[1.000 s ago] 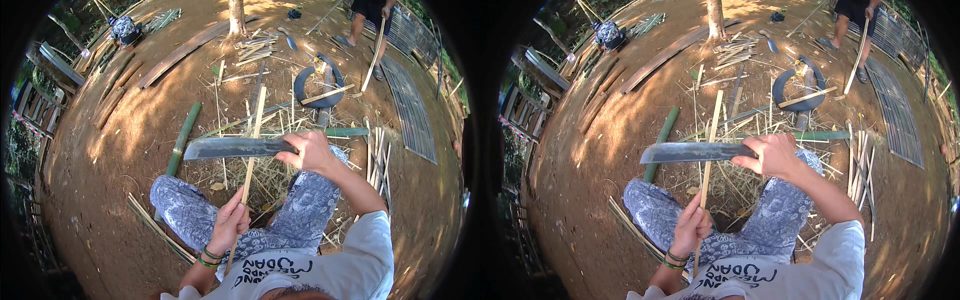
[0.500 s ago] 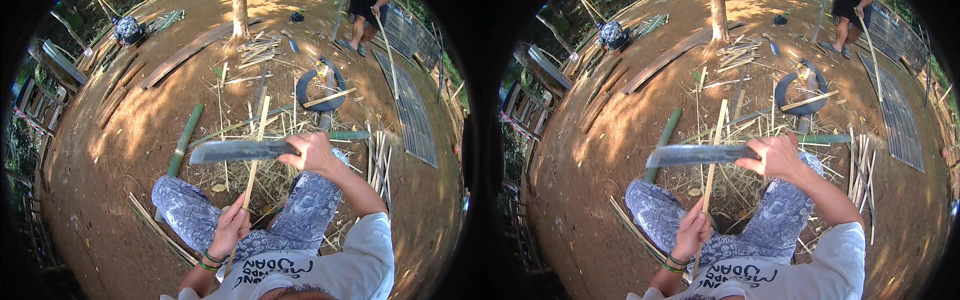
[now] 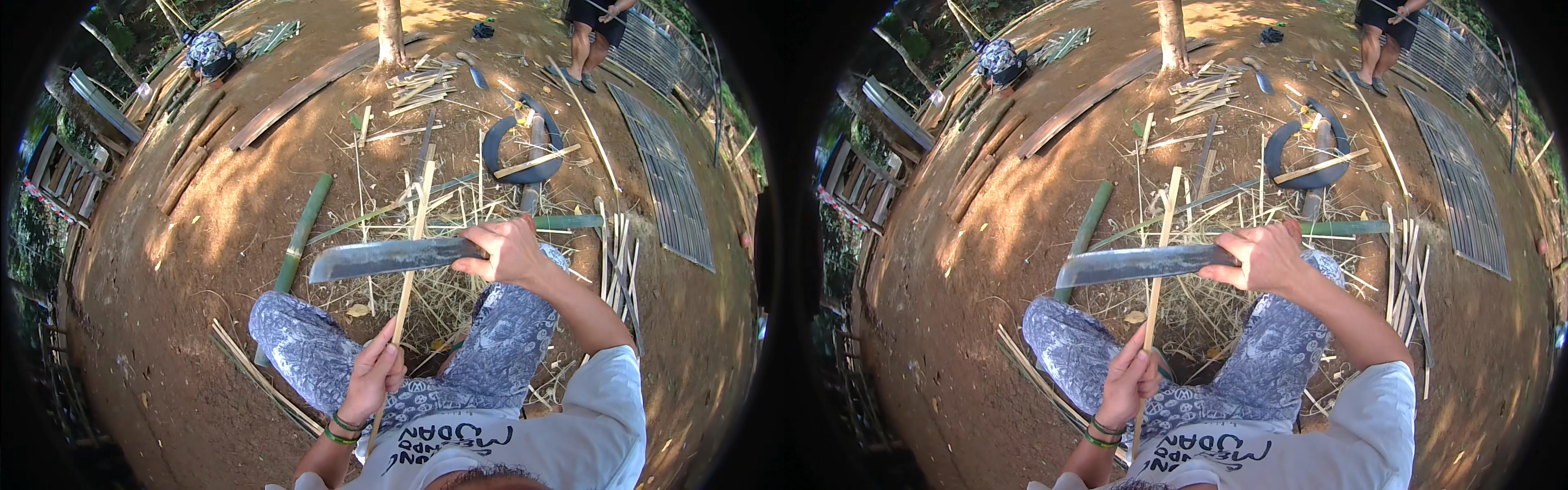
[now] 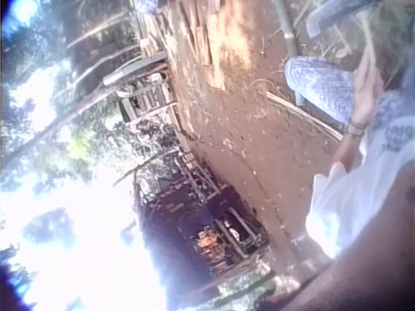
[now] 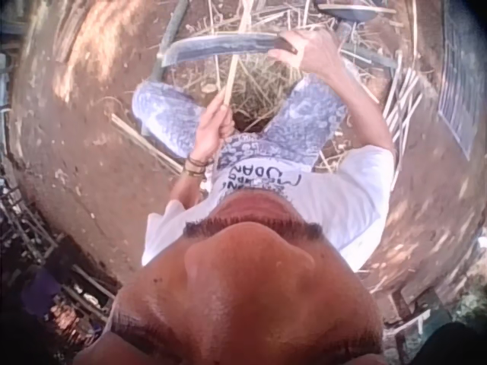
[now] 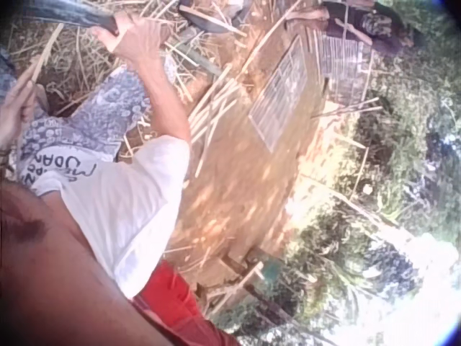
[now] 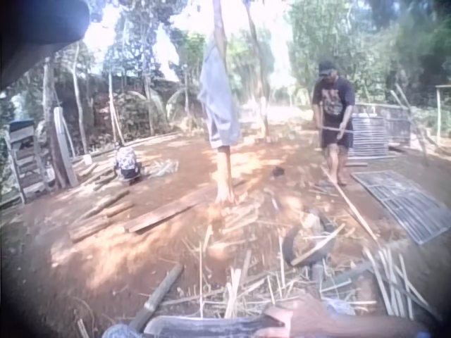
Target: The person sits on the ground and uses a large machete to split long bamboo poles into thin strips. They hold the bamboo vertically and strike it repeatedly with the blade to separate the fibers, occasionally adjusting the bamboo's position. The process is repeated for multiple bamboo sections, with the resulting strips accumulating on the ground.
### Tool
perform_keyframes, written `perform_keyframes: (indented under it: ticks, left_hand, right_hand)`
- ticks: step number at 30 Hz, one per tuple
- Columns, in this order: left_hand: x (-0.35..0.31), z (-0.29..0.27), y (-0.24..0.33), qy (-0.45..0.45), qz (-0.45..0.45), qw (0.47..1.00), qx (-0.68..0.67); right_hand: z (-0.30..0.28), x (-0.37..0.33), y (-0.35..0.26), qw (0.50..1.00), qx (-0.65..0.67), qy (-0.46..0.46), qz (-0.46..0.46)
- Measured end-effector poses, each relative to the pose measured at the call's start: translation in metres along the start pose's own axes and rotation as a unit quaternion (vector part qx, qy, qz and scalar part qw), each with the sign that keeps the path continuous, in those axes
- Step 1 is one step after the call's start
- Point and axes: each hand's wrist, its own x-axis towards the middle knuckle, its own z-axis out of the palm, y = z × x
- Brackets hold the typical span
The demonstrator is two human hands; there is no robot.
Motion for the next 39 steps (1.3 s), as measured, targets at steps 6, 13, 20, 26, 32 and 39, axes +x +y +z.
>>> perform_keyframes:
  ticks: [6, 13, 20, 26, 32, 39]
  left_hand:
    - [0.000, 0.000, -0.001, -0.004, -0.007, 1.000, -0.001]
    - [-0.002, -0.002, -0.005, 0.001, 0.009, 1.000, 0.013]
    - [-0.004, -0.003, -0.005, -0.004, 0.016, 1.000, 0.023]
    - [-0.009, 0.001, -0.006, 0.001, 0.013, 0.999, 0.044]
    - [-0.008, -0.002, -0.007, 0.001, 0.002, 1.000, 0.025]
    - [-0.008, -0.002, -0.006, 0.000, 0.006, 1.000, 0.021]
  right_hand:
    - [0.008, -0.002, 0.007, 0.999, 0.031, 0.012, 0.016]
    - [0.005, 0.004, 0.014, 0.998, 0.035, -0.009, 0.060]
    - [0.004, 0.004, 0.007, 0.998, 0.037, -0.021, 0.046]
    - [0.004, 0.006, 0.022, 0.994, 0.037, -0.040, 0.092]
    - [0.008, 0.002, 0.022, 0.995, 0.038, -0.035, 0.081]
    - [0.006, 0.003, 0.013, 0.997, 0.035, -0.044, 0.059]
